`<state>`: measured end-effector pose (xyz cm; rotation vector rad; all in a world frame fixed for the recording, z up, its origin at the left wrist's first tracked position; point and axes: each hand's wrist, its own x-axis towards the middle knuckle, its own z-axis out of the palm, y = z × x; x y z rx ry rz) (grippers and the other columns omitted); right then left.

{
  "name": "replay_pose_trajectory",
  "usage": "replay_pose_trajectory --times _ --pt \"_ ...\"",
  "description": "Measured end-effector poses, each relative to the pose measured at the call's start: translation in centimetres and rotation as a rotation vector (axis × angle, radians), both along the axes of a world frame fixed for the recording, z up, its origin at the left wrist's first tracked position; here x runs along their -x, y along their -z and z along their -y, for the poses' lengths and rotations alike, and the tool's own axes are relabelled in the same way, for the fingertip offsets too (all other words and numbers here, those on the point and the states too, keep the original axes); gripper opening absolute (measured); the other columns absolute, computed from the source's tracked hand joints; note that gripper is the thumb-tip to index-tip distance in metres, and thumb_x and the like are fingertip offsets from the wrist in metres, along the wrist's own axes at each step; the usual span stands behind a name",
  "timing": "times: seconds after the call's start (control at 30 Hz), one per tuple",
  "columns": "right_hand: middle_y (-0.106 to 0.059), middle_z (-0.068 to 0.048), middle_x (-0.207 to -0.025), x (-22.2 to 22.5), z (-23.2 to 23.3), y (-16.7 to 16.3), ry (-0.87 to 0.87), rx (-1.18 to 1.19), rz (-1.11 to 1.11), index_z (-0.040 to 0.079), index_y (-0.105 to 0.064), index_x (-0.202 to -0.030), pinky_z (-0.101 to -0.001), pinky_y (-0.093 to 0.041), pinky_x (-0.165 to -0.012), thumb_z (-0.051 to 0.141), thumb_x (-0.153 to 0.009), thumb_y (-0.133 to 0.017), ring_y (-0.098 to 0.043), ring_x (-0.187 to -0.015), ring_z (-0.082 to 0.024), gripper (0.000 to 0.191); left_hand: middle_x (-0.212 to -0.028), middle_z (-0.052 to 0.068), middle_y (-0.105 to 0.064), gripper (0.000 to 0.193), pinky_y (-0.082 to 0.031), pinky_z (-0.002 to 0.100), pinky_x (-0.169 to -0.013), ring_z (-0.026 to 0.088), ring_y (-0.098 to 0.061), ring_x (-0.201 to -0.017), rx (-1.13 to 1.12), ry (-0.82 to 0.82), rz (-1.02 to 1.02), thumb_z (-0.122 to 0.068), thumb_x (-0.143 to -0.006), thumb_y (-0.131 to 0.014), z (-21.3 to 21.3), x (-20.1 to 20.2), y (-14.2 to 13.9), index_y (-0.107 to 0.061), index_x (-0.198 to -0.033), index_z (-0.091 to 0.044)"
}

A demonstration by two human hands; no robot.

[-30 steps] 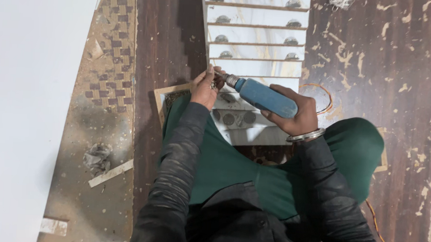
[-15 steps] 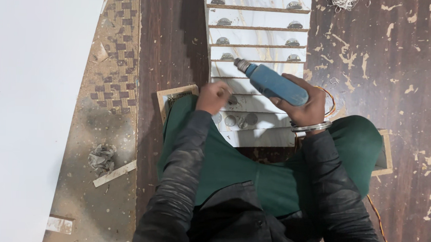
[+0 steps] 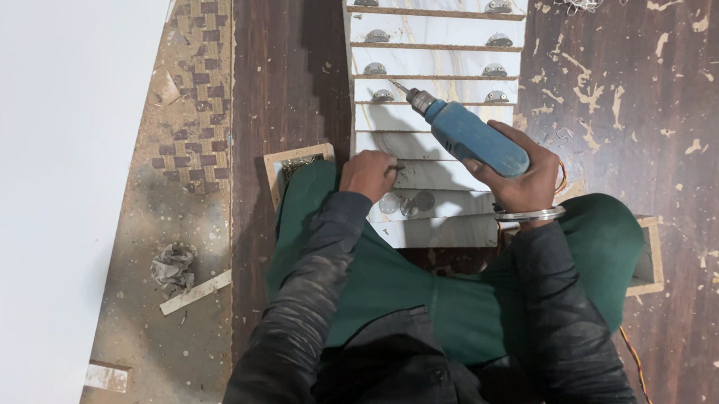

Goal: The person uses a corded electric drill to drive screws into metal hinges attached to a white marble-patterned panel. They repeatedly pick screws from a small wooden box and fasten them into pre-drilled holes on the panel.

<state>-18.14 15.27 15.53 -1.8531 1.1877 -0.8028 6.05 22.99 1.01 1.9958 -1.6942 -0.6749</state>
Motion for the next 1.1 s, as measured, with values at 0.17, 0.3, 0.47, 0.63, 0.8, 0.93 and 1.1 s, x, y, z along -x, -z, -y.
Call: replay_pose_trajectory --times 0.17,0.3,0.47,0.63,0.8,0.93,1.1 --pt "-0.076 -0.019 -0.117 0.3 -0.4 -0.5 -0.002 0.041 -0.007 -0.003 -0.07 -0.131 -0.0359 -0.059 -0.096 0.02 -0.079 -0.09 -0.075 -0.108 -0.023 0.06 -0.091 0.014 -0.073 0.011 -0.056 0.05 -0.07 0.037 -0.071 -0.083 0.117 -0.042 0.149 -0.017 -0.1 -0.065 2.4 -2.9 -1.4 -0.066 -0.098 -0.006" --pt "-0.075 -0.019 -0.118 0.6 -0.7 -0.7 -0.035 0.029 -0.006 -0.003 -0.069 -0.131 -0.0357 -0.059 -0.096 0.022 -0.08 -0.089 -0.075 -0.108 -0.023 0.061 -0.094 0.014 -0.072 0.015 -0.056 0.049 -0.07 0.037 -0.071 -0.089 0.229 -0.021 0.201 -0.019 -0.097 -0.068 3.8 -4.4 -0.7 -0.062 -0.103 -0.007" --pt "-0.076 -0.019 -0.119 0.3 -1.0 -0.9 -0.056 0.031 -0.067 -0.002 -0.07 -0.131 -0.0367 -0.058 -0.098 0.022 -0.08 -0.09 -0.075 -0.109 -0.025 0.06 -0.097 0.015 -0.072 0.02 -0.054 0.052 -0.073 0.039 -0.068 -0.089 0.088 -0.063 0.11 -0.018 -0.091 -0.07 4.0 -4.6 -0.2 -0.06 -0.105 -0.008" --pt "-0.077 -0.019 -0.113 0.3 -1.0 -1.5 -0.075 0.028 -0.18 -0.001 -0.072 -0.129 -0.0368 -0.059 -0.093 0.024 -0.078 -0.09 -0.077 -0.103 -0.025 0.06 -0.097 0.013 -0.072 0.008 -0.052 0.052 -0.077 0.036 -0.069 -0.095 0.136 -0.016 0.066 -0.011 -0.097 -0.064 3.9 -4.5 -0.3 -0.057 -0.101 -0.009" --pt "-0.077 -0.02 -0.109 0.6 -0.8 -2.0 -0.113 0.105 -0.294 0.0 -0.073 -0.126 -0.0375 -0.06 -0.088 0.028 -0.076 -0.09 -0.078 -0.098 -0.028 0.06 -0.092 0.014 -0.07 0.013 -0.051 0.052 -0.076 0.037 -0.066 -0.095 0.135 -0.016 0.045 -0.013 -0.094 -0.067 3.9 -4.5 0.3 -0.056 -0.098 -0.007" --pt "-0.077 -0.018 -0.106 0.5 -0.4 -2.1 -0.146 0.125 -0.346 0.002 -0.074 -0.125 -0.0362 -0.061 -0.084 0.031 -0.076 -0.091 -0.078 -0.093 -0.026 0.06 -0.094 0.016 -0.069 0.012 -0.053 0.051 -0.079 0.037 -0.066 -0.096 0.133 0.005 0.087 -0.002 -0.092 -0.063 4.1 -4.3 1.2 -0.055 -0.1 -0.006" --pt "-0.078 -0.015 -0.099 0.3 0.0 -2.4 -0.187 0.166 -0.392 0.006 -0.076 -0.122 -0.0376 -0.06 -0.082 0.034 -0.076 -0.09 -0.078 -0.088 -0.026 0.056 -0.095 0.018 -0.069 0.013 -0.052 0.052 -0.08 0.039 -0.065 -0.096 0.157 0.023 0.094 -0.002 -0.092 -0.063 4.4 -4.2 2.3 -0.053 -0.1 -0.004"
